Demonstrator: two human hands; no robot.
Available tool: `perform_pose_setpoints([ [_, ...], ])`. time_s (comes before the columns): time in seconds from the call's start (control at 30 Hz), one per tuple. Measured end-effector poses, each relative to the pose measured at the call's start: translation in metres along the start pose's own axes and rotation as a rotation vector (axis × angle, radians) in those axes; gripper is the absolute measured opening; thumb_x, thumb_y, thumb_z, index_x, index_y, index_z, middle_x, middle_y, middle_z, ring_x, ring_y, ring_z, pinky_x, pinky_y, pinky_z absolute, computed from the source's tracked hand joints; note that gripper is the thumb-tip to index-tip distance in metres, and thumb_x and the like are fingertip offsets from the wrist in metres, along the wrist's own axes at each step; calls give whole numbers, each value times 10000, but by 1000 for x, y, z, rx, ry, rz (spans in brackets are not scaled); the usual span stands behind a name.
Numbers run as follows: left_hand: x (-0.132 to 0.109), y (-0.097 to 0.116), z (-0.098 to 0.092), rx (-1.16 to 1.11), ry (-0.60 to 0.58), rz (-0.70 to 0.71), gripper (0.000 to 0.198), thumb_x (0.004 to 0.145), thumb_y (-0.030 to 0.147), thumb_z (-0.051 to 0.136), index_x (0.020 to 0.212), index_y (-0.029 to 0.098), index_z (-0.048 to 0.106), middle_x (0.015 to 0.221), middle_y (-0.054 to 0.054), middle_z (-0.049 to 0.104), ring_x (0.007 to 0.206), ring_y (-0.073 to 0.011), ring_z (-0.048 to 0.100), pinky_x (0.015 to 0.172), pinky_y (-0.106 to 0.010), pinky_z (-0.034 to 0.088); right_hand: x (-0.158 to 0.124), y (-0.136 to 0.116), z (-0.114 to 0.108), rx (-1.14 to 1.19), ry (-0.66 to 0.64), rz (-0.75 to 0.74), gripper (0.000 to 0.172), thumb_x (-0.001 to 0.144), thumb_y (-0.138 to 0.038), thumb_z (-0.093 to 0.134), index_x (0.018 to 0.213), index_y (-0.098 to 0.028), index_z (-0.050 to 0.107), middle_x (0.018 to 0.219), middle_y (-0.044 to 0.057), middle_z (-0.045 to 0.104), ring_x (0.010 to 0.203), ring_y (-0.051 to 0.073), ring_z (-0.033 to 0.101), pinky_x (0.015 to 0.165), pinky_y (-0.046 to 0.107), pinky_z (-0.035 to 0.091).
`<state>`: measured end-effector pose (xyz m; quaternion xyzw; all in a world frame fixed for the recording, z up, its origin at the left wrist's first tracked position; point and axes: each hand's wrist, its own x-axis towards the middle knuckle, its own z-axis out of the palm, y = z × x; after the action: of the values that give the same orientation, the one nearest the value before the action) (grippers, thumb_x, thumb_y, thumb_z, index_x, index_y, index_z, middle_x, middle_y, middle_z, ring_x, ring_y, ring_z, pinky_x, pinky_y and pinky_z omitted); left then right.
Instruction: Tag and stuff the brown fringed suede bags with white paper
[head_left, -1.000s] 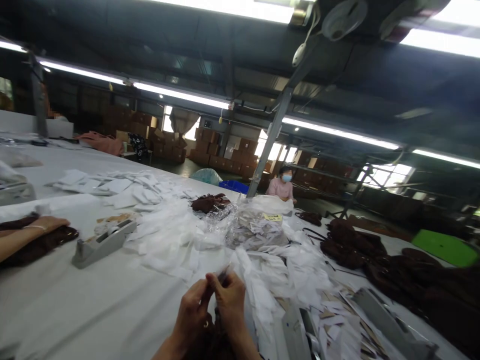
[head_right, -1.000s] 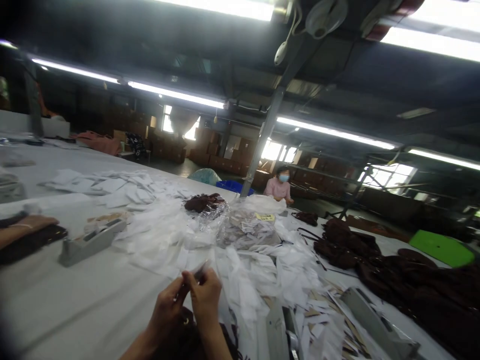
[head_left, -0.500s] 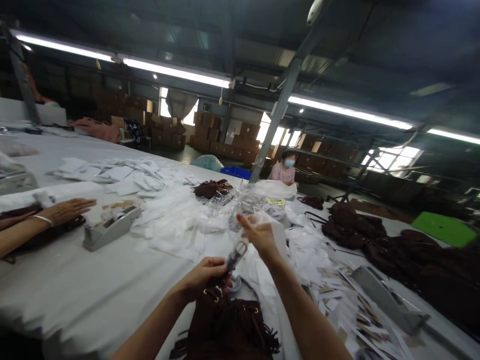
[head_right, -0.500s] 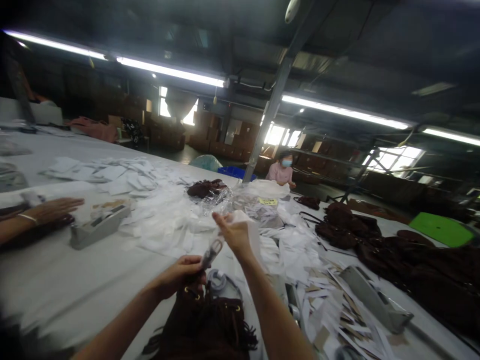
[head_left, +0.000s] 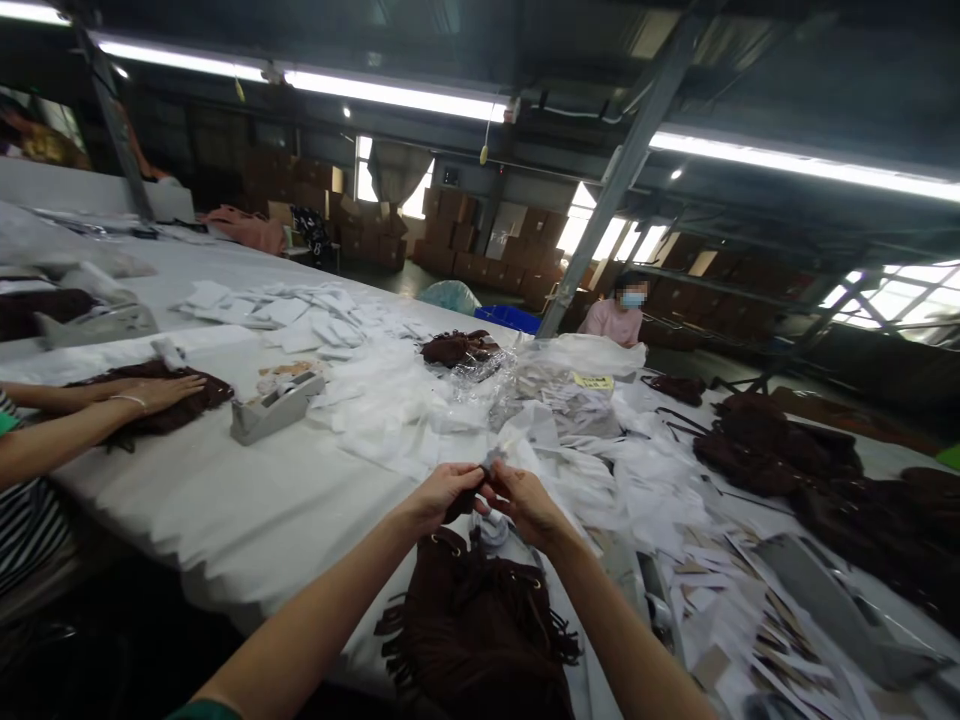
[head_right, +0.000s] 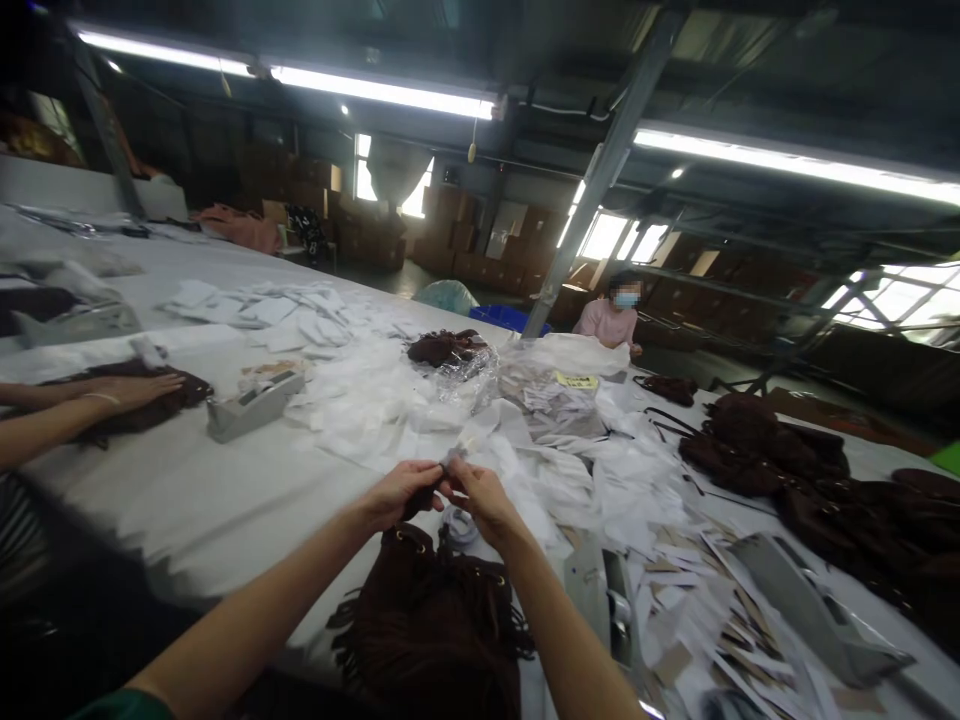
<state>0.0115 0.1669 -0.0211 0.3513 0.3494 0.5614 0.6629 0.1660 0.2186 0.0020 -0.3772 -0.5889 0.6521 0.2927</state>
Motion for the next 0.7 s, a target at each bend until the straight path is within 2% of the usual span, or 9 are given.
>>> perform_pose_setpoints([
  [0.13,5,6,2,127,-26,24,402,676,487,747,781,104,685,652,-53,685,510,-125,602,516,-222,409,9,-1,17,-73,183,-156,481,698,-598,667,789,-126,657,730,51,648,635,140,562,657,293,453],
  [0.27,3,15,-10,221,-22,51,361,665,448,771,749,107,684,632,-54,690,547,-123,604,538,-214,415,19,-6,20,-163,242,-214,467,716,-596,637,754,-131,652,720,50,652,662,151,567,656,282,433],
  [0.37,1,18,-16,222,-3,57,377,664,468,765,746,114,662,631,-55,690,526,-129,609,519,-218,416,25,-8,26,-263,220,-252,471,736,-605,603,709,-136,645,678,41,646,634,153,557,618,272,427],
  [0.5,2,20,-18,182,34,86,407,666,497,755,749,119,630,637,-55,682,511,-135,616,525,-231,437,33,-8,35,-421,191,-291,463,787,-583,551,591,-165,588,512,1,550,515,132,479,512,252,361],
  [0.6,2,16,-19,148,72,122,406,668,485,757,753,121,599,651,-60,683,500,-124,606,522,-227,430,36,-3,36,-513,154,-304,464,851,-546,466,581,-182,565,496,1,536,513,136,479,510,248,350],
  [0.7,-1,7,-20,105,130,176,443,674,464,758,914,149,559,650,-22,675,481,-106,581,506,-213,403,36,3,34,-563,75,-305,473,882,-524,401,597,-183,563,547,20,576,553,148,521,538,247,383],
])
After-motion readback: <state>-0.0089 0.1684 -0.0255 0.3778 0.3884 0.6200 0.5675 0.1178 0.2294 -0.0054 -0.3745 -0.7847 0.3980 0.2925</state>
